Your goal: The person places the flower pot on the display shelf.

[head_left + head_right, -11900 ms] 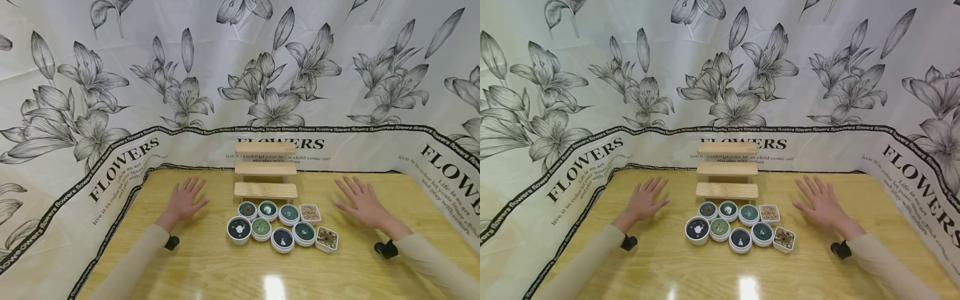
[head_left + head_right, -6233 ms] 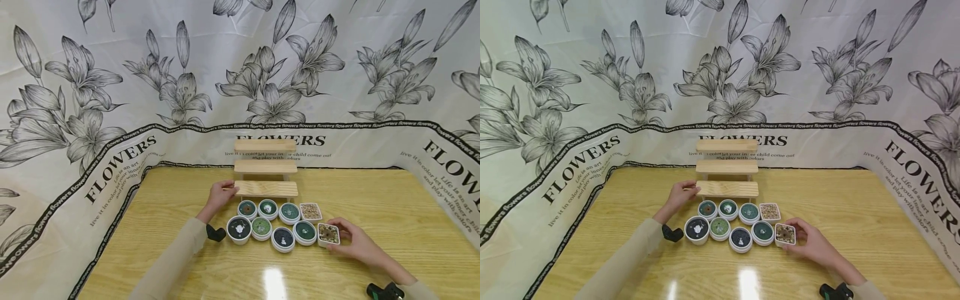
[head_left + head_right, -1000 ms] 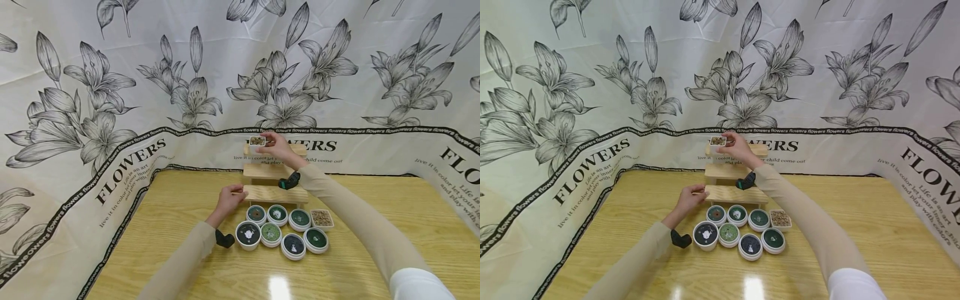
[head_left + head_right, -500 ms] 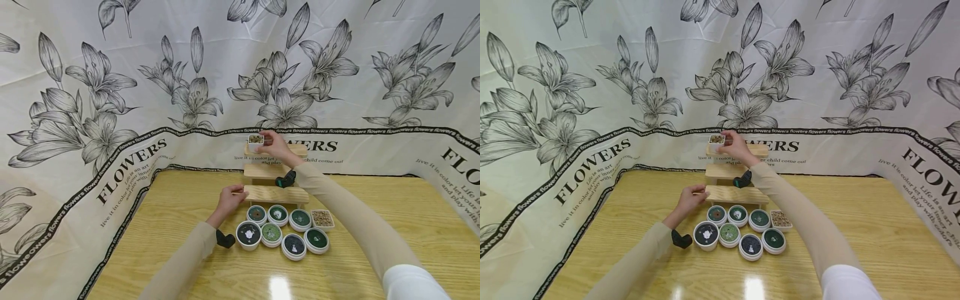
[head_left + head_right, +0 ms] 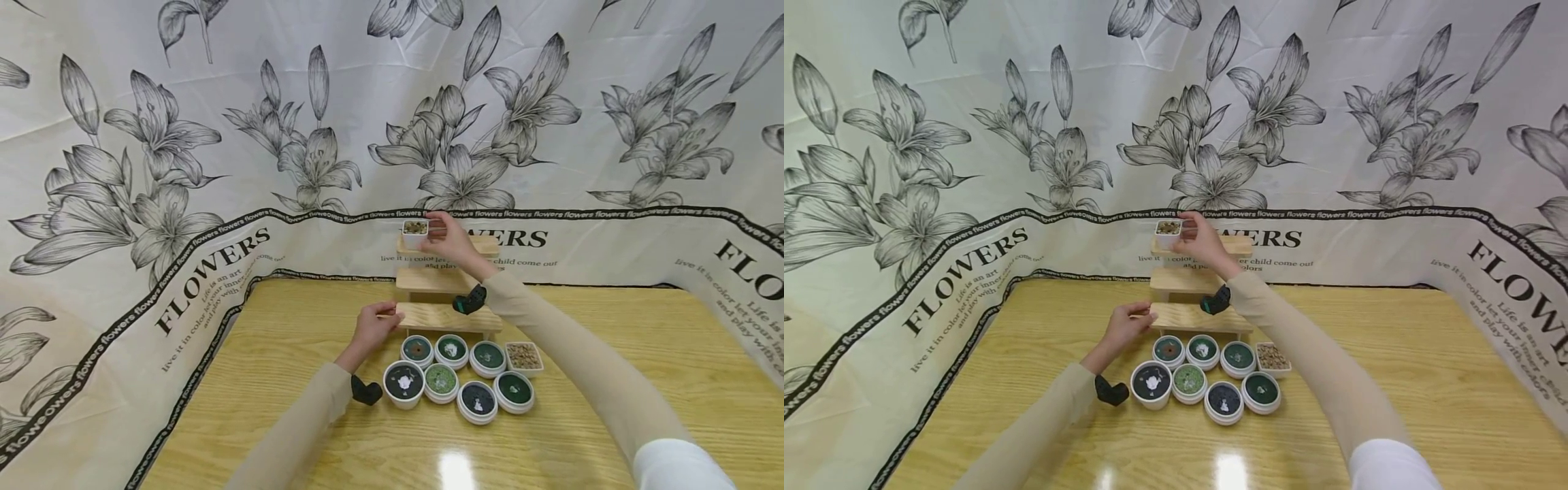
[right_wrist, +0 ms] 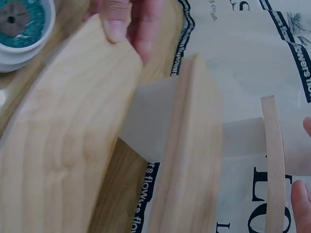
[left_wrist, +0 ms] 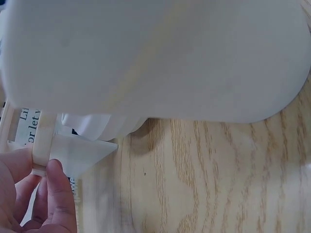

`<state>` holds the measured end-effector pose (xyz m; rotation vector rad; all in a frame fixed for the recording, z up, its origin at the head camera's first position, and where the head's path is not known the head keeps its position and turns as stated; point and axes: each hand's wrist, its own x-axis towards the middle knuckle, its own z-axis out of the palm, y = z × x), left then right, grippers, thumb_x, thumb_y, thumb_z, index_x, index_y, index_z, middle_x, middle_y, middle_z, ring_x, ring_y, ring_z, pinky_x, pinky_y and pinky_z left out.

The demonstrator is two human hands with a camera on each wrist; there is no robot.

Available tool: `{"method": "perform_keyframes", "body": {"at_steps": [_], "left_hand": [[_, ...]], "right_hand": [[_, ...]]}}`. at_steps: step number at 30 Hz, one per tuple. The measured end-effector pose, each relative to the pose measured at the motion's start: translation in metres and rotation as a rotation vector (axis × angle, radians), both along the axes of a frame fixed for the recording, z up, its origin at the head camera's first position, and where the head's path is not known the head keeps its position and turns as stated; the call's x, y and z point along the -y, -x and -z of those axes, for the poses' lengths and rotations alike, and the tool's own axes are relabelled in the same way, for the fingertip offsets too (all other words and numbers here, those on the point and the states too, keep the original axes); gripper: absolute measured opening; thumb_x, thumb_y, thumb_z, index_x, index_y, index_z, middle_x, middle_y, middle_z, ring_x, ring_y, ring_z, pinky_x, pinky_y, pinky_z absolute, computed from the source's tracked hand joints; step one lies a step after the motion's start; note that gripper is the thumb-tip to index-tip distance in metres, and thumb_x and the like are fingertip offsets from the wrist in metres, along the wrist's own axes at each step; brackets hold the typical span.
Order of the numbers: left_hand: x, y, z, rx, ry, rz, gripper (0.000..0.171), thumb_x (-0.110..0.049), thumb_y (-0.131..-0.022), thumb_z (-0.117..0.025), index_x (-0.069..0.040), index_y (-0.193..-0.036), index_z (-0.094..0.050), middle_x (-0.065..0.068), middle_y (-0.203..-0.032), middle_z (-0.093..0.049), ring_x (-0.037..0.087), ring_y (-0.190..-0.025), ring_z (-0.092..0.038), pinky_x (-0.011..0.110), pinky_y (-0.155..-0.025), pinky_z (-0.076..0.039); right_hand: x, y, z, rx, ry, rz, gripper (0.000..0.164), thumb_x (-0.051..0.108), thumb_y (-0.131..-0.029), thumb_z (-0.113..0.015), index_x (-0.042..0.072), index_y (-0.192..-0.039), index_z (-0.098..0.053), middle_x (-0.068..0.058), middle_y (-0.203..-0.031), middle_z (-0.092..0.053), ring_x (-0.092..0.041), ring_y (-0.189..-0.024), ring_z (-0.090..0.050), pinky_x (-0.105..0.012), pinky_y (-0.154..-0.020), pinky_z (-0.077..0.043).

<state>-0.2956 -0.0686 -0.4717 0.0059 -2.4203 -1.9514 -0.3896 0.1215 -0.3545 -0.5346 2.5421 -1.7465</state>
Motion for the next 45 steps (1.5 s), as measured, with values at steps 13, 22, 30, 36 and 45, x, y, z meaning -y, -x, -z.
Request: {"method": "perform_keyframes", "body": {"at_steps": [13,22,30,36,45], "left_hand": [[0.001,-0.001,-0.001,-0.012,0.022,0.021,0.037,-0.003,-0.086,-0.068,0.014,-0.118,-0.06,0.027,-0.102,-0.063,0.009,-0.071,-0.061,0.036,-0.069,-0.062],[0.0,-0.002,-0.005,0.013,0.008,-0.012,0.035,-0.004,-0.086,-0.069,0.01,-0.117,-0.063,0.021,-0.1,-0.064,0.008,-0.07,-0.061,0.025,-0.066,-0.061],[-0.001,0.001,0.002,0.009,-0.008,-0.01,0.036,-0.005,-0.085,-0.07,0.01,-0.117,-0.063,0.021,-0.099,-0.064,0.006,-0.068,-0.059,0.026,-0.066,-0.061],[-0.001,0.0,0.002,0.002,0.005,-0.009,0.035,-0.005,-0.085,-0.07,0.01,-0.116,-0.063,0.019,-0.097,-0.064,0.006,-0.067,-0.059,0.019,-0.061,-0.058],[-0.002,-0.002,0.003,0.016,-0.002,-0.032,0.034,-0.003,-0.085,-0.07,0.01,-0.115,-0.064,0.02,-0.099,-0.064,0.007,-0.07,-0.06,0.022,-0.065,-0.06]], "right_hand": [[-0.015,-0.032,0.008,-0.176,-0.092,0.009,0.073,0.001,-0.083,-0.072,0.003,-0.145,-0.033,-0.022,-0.141,-0.039,-0.037,-0.125,-0.046,-0.048,-0.105,-0.047],[-0.025,-0.06,0.012,-0.2,-0.044,0.027,0.07,0.002,-0.08,-0.074,0.001,-0.141,-0.04,-0.024,-0.135,-0.046,-0.038,-0.117,-0.052,-0.05,-0.1,-0.05],[-0.038,-0.085,0.02,-0.247,-0.058,-0.005,0.065,0.001,-0.08,-0.075,0.0,-0.138,-0.044,-0.022,-0.134,-0.048,-0.037,-0.115,-0.053,-0.047,-0.095,-0.053],[-0.051,-0.102,0.026,-0.269,-0.092,0.006,0.063,0.001,-0.08,-0.075,0.002,-0.135,-0.047,-0.017,-0.131,-0.05,-0.034,-0.113,-0.055,-0.047,-0.092,-0.055],[-0.069,-0.124,0.039,-0.185,-0.003,0.015,0.064,-0.002,-0.078,-0.076,0.0,-0.135,-0.046,-0.023,-0.133,-0.05,-0.034,-0.111,-0.055,-0.041,-0.093,-0.055]]}}
